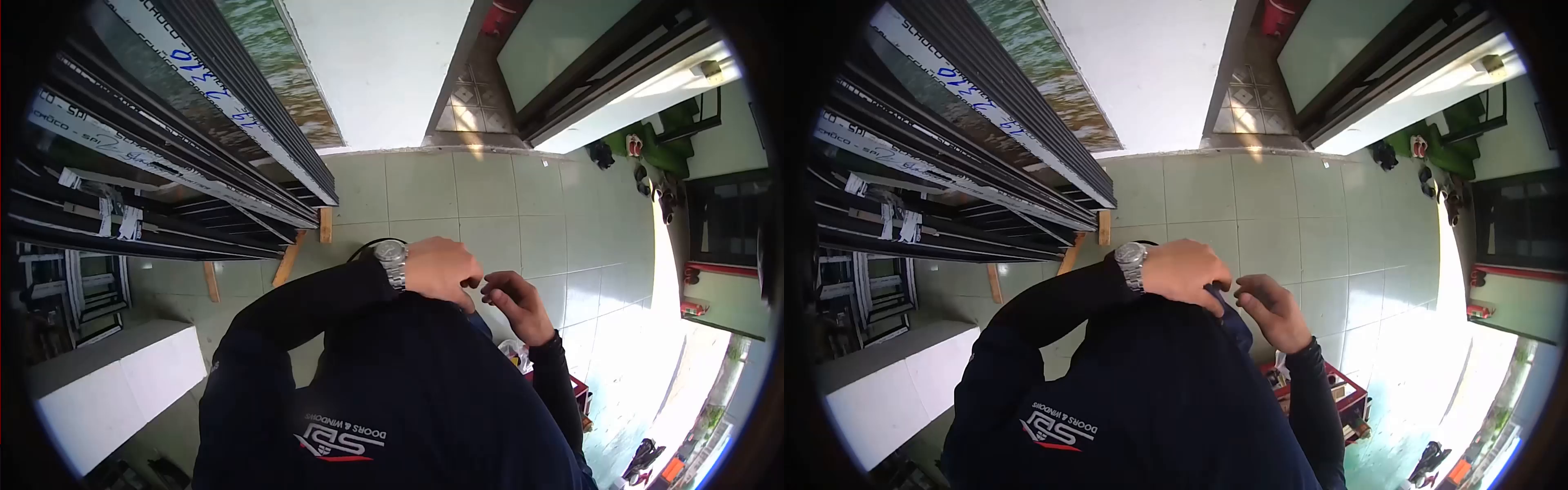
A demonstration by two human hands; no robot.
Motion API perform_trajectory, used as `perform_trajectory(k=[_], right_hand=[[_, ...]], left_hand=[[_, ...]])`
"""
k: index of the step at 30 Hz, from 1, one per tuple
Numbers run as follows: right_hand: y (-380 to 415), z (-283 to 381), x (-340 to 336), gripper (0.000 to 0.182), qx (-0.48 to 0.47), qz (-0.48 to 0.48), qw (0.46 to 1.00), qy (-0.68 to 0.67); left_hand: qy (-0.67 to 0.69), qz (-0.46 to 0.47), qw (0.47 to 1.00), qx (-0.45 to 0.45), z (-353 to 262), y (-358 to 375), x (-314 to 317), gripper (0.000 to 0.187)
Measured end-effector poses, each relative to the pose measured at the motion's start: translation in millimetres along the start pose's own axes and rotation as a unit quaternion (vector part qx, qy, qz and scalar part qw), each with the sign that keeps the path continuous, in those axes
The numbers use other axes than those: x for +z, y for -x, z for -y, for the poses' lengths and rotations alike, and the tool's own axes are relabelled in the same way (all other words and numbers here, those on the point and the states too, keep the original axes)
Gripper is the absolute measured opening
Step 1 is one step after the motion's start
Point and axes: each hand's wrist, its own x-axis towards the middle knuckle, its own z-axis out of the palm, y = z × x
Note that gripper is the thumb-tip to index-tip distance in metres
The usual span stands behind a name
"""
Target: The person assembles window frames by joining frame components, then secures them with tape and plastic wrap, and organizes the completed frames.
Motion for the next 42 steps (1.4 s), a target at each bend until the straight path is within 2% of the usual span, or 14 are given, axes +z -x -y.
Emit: perform_trajectory(k=[3, 5, 7, 11, 13, 18, 21, 24, 27, 30, 33, 36, 39, 42], right_hand=[[-11, -21, 39, 0.037, -0.014, -0.044, 0.995, 0.088], [-18, -46, 57, 0.038, -0.041, -0.083, 0.985, 0.146], [-27, -51, 60, 0.037, -0.043, -0.088, 0.984, 0.150], [-55, -40, 61, 0.036, -0.038, -0.026, 0.974, 0.220], [-75, -58, 60, 0.035, -0.017, 0.032, 0.998, 0.042], [-111, -55, 39, 0.034, 0.056, 0.268, 0.962, 0.020], [-125, -32, 34, 0.028, 0.073, 0.353, 0.925, 0.122], [-139, -3, 37, 0.019, -0.001, 0.355, 0.904, 0.239], [-160, 29, 71, 0.018, 0.050, 0.372, 0.902, 0.213], [-167, 36, 132, 0.020, -0.070, 0.321, 0.884, 0.333], [-144, 33, 190, 0.014, -0.180, 0.306, 0.837, 0.417], [-137, 34, 183, 0.012, -0.215, 0.297, 0.868, 0.335], [-129, 46, 123, 0.011, -0.185, 0.254, 0.886, 0.342], [-114, 44, 76, 0.013, -0.145, 0.328, 0.787, 0.503]], left_hand=[[0.174, -0.173, 0.968, -0.052, 25, 29, -18, 0.027], [0.162, -0.185, 0.939, -0.239, 58, 82, -13, 0.021], [0.136, -0.127, 0.934, -0.305, 72, 112, 8, 0.024], [0.194, -0.213, 0.907, -0.308, 64, 130, 38, 0.024], [0.213, -0.209, 0.898, -0.323, 56, 142, 36, 0.023], [0.588, -0.175, 0.765, -0.197, 50, 197, 44, 0.024], [0.357, -0.299, 0.821, -0.331, 53, 177, 67, 0.022], [0.479, -0.309, 0.740, -0.357, 62, 165, 99, 0.030], [0.557, -0.347, 0.700, -0.281, 49, 154, 112, 0.042], [0.544, -0.366, 0.721, -0.224, 30, 148, 100, 0.047], [0.264, -0.254, 0.864, -0.344, 33, 157, 104, 0.048], [0.214, -0.240, 0.875, -0.362, 34, 163, 111, 0.042], [0.475, -0.468, 0.696, -0.264, 24, 154, 131, 0.034], [0.408, -0.492, 0.716, -0.278, 17, 153, 129, 0.030]])
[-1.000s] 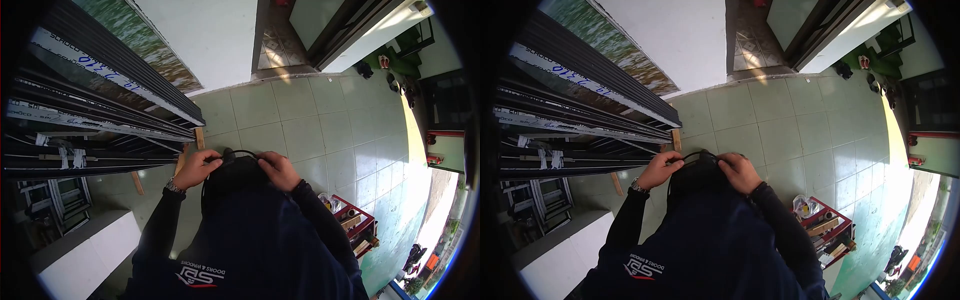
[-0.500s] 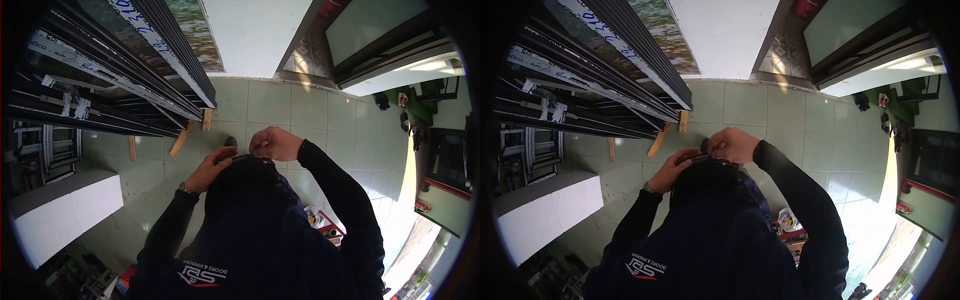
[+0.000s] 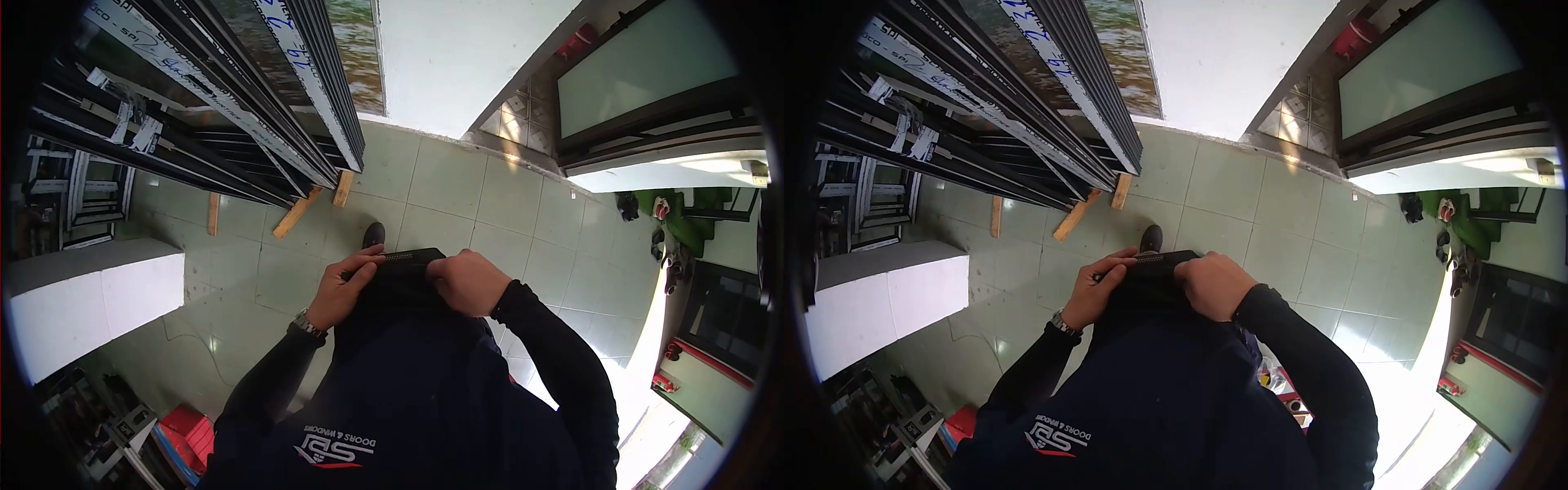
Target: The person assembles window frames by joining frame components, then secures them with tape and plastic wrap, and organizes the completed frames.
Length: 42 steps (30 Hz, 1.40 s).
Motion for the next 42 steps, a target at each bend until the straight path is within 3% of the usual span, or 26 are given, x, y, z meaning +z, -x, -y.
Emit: perform_trajectory(k=[4, 9, 12, 15, 19, 22, 25, 31, 36, 40, 42], right_hand=[[9, 6, 21, 0.015, 0.074, -0.046, 0.992, 0.087], [15, 11, 25, 0.019, 0.093, -0.167, 0.979, 0.071], [9, 17, 12, 0.017, 0.048, -0.159, 0.983, 0.080], [-1, 3, 12, 0.021, -0.073, -0.223, 0.965, 0.121], [-2, 1, 4, 0.021, -0.088, -0.139, 0.979, 0.121], [-1, -3, 14, 0.023, -0.112, -0.153, 0.971, 0.146], [-2, 0, 19, 0.028, -0.106, -0.208, 0.958, 0.166], [-9, 11, 10, 0.034, -0.106, -0.218, 0.954, 0.175], [-9, 13, -6, 0.029, -0.154, -0.165, 0.964, 0.141], [7, 10, 1, 0.022, -0.203, -0.201, 0.955, 0.081], [13, 10, 4, 0.021, -0.224, -0.228, 0.946, 0.060]], left_hand=[[-0.168, 0.031, 0.985, -0.002, -31, -7, 1, 0.035], [-0.206, 0.053, 0.976, 0.036, -40, -19, -1, 0.036], [-0.199, 0.075, 0.975, 0.065, -36, -27, -4, 0.035], [-0.176, 0.081, 0.980, 0.042, -30, -38, -13, 0.033], [-0.162, 0.076, 0.983, -0.028, -59, -45, -3, 0.024], [-0.305, 0.093, 0.947, 0.049, -59, -44, 2, 0.020], [-0.279, 0.077, 0.948, 0.134, -46, -48, 2, 0.019], [-0.180, 0.017, 0.984, 0.006, -50, -42, 2, 0.016], [-0.121, -0.007, 0.992, 0.024, -50, -37, 2, 0.014], [-0.109, -0.012, 0.994, 0.020, -37, -33, -3, 0.013], [-0.094, 0.021, 0.994, -0.045, -38, -32, -11, 0.014]])
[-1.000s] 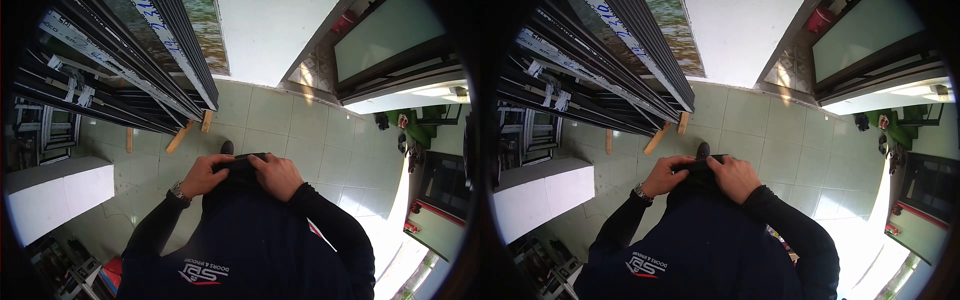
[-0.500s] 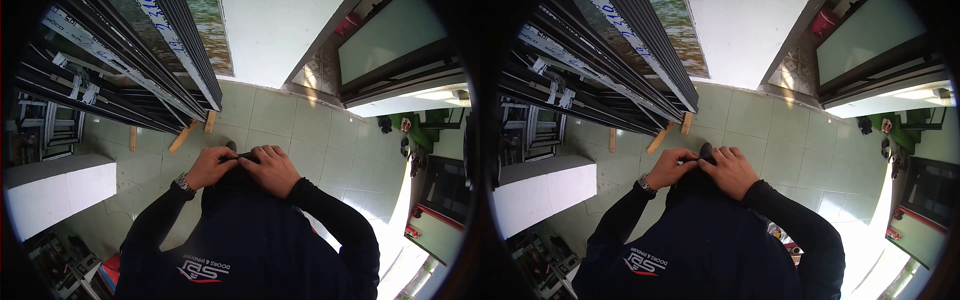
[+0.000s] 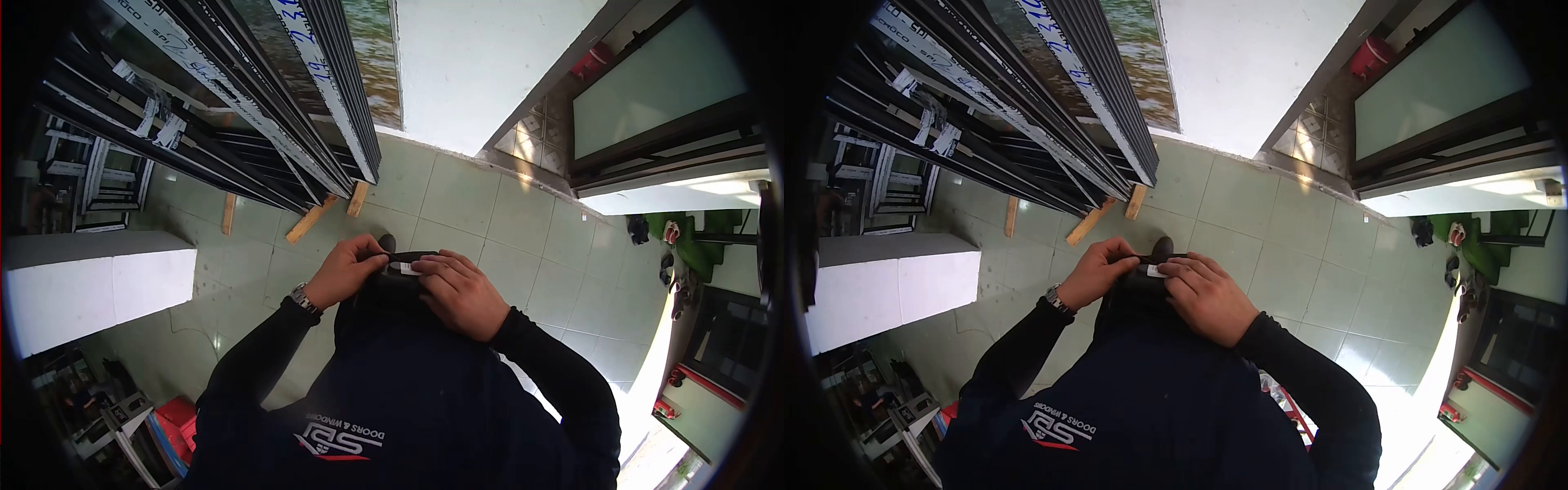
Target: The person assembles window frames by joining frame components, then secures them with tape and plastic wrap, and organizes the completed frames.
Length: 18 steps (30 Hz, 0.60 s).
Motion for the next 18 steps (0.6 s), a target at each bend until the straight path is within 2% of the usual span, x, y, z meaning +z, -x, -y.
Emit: perform_trajectory(k=[1, 3, 6, 10, 13, 18], right_hand=[[2, -1, 2, 0.023, 0.029, -0.007, 0.999, -0.027], [10, -7, 10, 0.026, 0.092, -0.024, 0.992, -0.081], [12, -24, 20, 0.032, 0.206, 0.015, 0.954, -0.218], [12, -28, 26, 0.044, 0.231, 0.036, 0.928, -0.290], [12, -36, 30, 0.047, 0.255, 0.084, 0.909, -0.319], [14, -41, 19, 0.058, 0.250, 0.133, 0.904, -0.321]], left_hand=[[0.007, 0.021, 0.999, -0.031, 0, 0, -3, 0.015], [0.014, 0.032, 0.999, -0.030, 5, 1, 2, 0.015], [0.000, 0.048, 0.998, -0.041, 15, 0, 7, 0.017], [0.063, 0.044, 0.992, -0.100, 19, 14, -1, 0.024], [-0.038, 0.114, 0.988, -0.101, 33, 25, -14, 0.028], [-0.128, 0.151, 0.969, -0.147, 13, 27, -5, 0.032]])
